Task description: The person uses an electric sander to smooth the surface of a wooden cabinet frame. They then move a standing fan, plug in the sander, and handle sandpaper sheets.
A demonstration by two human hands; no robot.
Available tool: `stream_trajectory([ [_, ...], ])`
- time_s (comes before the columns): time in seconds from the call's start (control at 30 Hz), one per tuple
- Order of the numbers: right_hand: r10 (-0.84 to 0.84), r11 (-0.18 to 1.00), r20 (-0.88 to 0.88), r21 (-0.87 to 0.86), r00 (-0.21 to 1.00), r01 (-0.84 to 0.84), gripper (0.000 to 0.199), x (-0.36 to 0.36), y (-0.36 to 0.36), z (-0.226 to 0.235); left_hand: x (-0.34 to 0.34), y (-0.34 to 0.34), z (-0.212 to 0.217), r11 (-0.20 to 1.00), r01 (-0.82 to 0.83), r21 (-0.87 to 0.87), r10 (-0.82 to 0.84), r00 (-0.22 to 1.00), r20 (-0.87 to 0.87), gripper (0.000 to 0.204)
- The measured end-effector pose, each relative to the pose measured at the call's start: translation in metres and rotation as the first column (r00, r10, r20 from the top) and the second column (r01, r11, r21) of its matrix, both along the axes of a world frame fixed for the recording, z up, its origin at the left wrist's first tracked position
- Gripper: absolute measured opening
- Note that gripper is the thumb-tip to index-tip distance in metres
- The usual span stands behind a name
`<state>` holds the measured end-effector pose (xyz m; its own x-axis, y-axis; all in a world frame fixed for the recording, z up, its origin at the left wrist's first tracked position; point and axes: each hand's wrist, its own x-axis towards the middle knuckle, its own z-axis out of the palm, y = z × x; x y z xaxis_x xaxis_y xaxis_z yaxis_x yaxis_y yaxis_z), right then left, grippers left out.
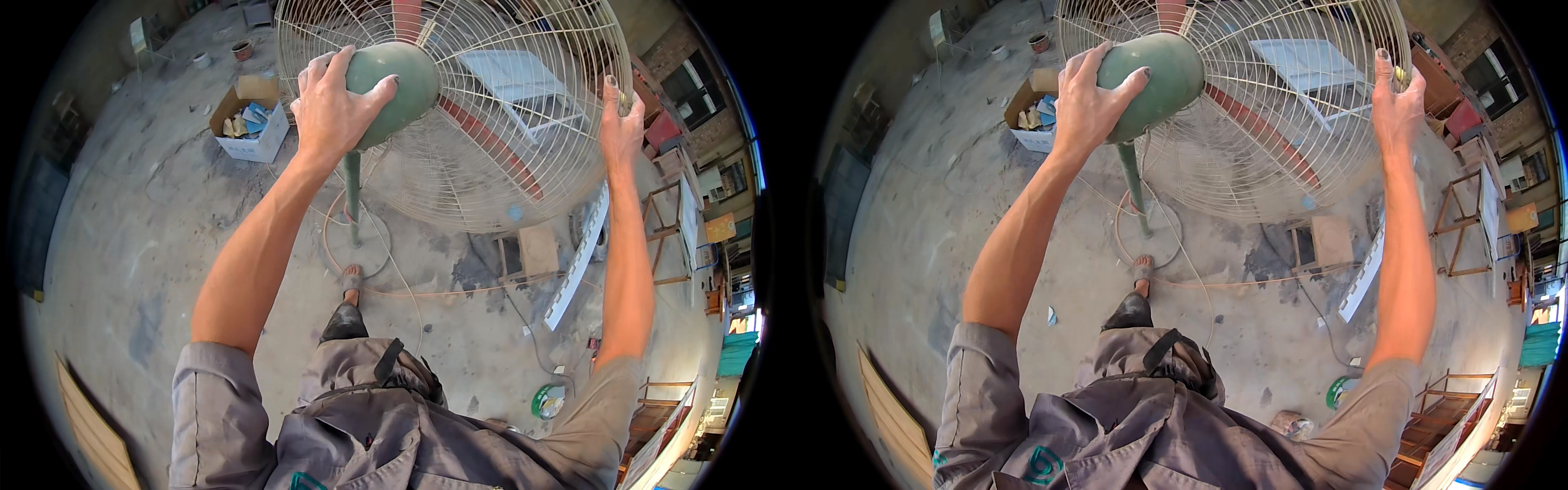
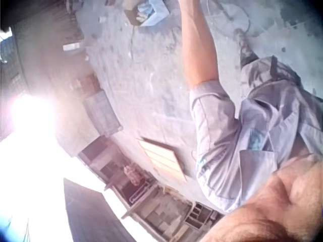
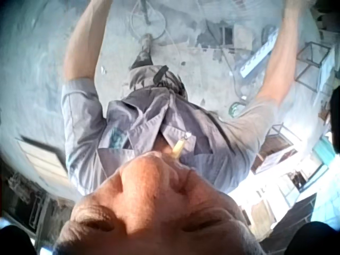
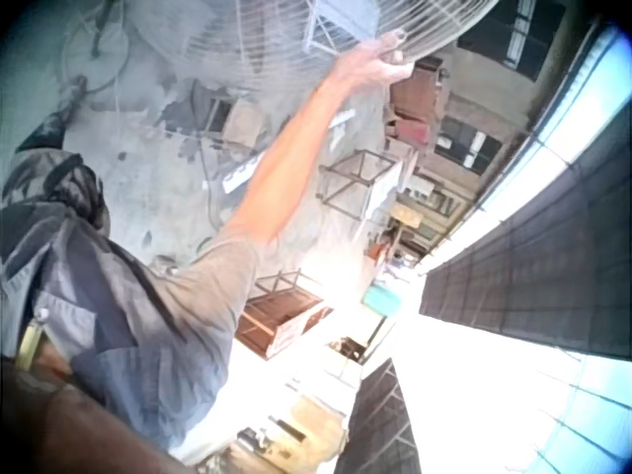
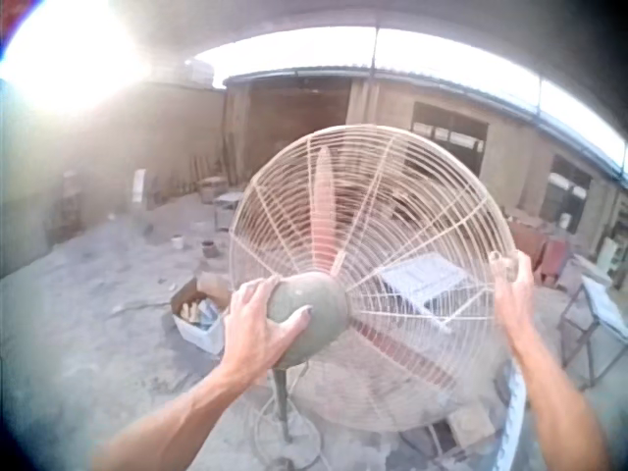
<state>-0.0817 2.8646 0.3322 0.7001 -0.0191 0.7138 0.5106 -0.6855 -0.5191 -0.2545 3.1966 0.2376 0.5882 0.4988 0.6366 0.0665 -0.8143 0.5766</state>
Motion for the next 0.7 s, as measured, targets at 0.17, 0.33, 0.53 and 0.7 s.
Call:
stream_trajectory([
  [0.17,0.014,1.0,0.097,0.024,0.995,-0.016,0.083,-0.016,0.007,0.0,-0.011,0.004,0.002,0.999,0.05,-0.02,-0.049,0.997,0.06,0.072],
  [0.33,-0.041,0.999,0.205,0.017,0.978,0.038,0.083,-0.014,0.003,0.0,-0.016,-0.001,-0.001,0.996,0.073,-0.053,-0.069,0.994,0.08,0.069],
  [0.53,-0.001,1.0,0.366,-0.005,0.931,0.002,0.077,-0.053,0.018,0.014,-0.043,-0.003,-0.023,0.993,0.081,-0.091,-0.067,0.986,0.154,0.066],
  [0.7,0.055,0.994,0.429,0.06,0.902,-0.089,0.068,-0.096,0.03,0.027,-0.061,-0.002,-0.032,0.982,0.116,-0.146,-0.079,0.967,0.243,0.063],
])
